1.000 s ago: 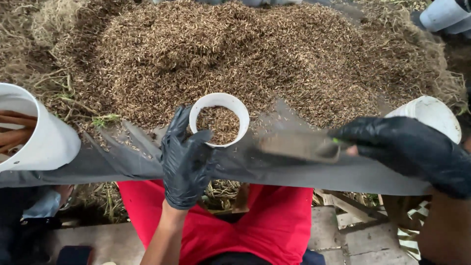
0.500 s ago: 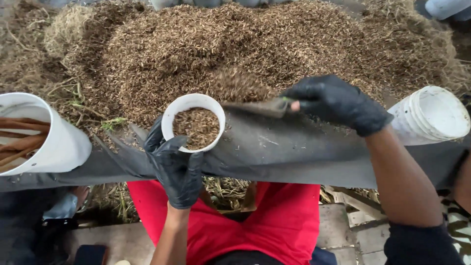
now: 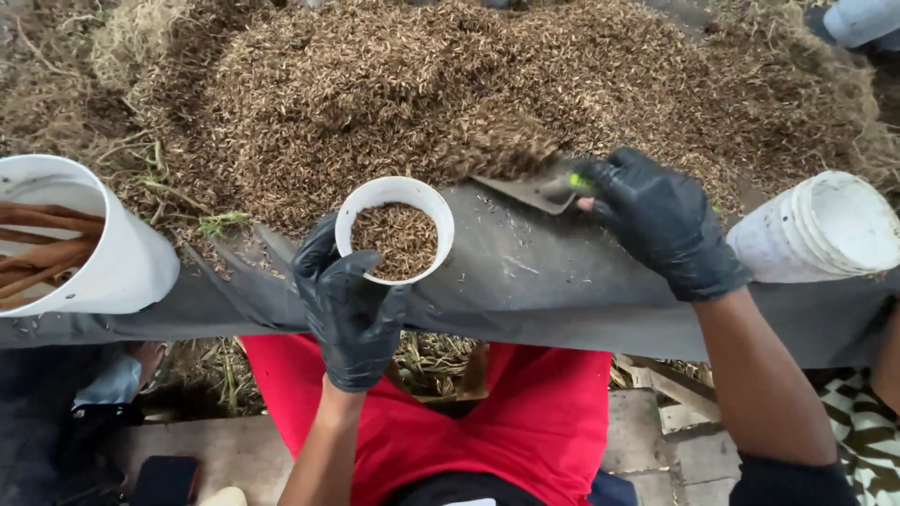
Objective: Filling small plastic cups with soil using a hand trowel and planting cinnamon sticks into the soil.
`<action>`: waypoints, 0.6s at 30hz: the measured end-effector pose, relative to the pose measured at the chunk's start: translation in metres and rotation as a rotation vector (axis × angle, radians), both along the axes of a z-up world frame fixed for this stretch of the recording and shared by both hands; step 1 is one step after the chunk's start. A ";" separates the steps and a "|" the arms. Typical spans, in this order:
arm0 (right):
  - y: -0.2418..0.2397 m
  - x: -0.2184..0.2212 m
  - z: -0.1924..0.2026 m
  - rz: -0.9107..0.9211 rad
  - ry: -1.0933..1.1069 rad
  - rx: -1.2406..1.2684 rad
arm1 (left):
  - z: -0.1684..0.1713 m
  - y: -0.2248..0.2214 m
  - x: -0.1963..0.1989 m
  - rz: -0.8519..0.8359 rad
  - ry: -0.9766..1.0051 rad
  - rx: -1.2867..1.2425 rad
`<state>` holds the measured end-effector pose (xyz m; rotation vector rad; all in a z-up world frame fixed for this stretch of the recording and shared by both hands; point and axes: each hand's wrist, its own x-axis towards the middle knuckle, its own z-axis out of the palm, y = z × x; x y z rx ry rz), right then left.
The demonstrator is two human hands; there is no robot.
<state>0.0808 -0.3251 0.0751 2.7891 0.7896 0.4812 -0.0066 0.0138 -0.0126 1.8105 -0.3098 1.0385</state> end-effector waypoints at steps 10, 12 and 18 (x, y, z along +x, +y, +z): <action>0.030 -0.005 0.008 0.023 -0.086 0.061 | 0.011 -0.001 -0.004 -0.070 0.064 -0.021; 0.032 -0.006 0.001 -0.032 -0.152 0.001 | 0.014 -0.003 -0.005 -0.079 0.069 -0.020; 0.017 0.001 -0.009 0.060 -0.116 0.097 | 0.028 -0.013 0.000 -0.192 0.078 0.000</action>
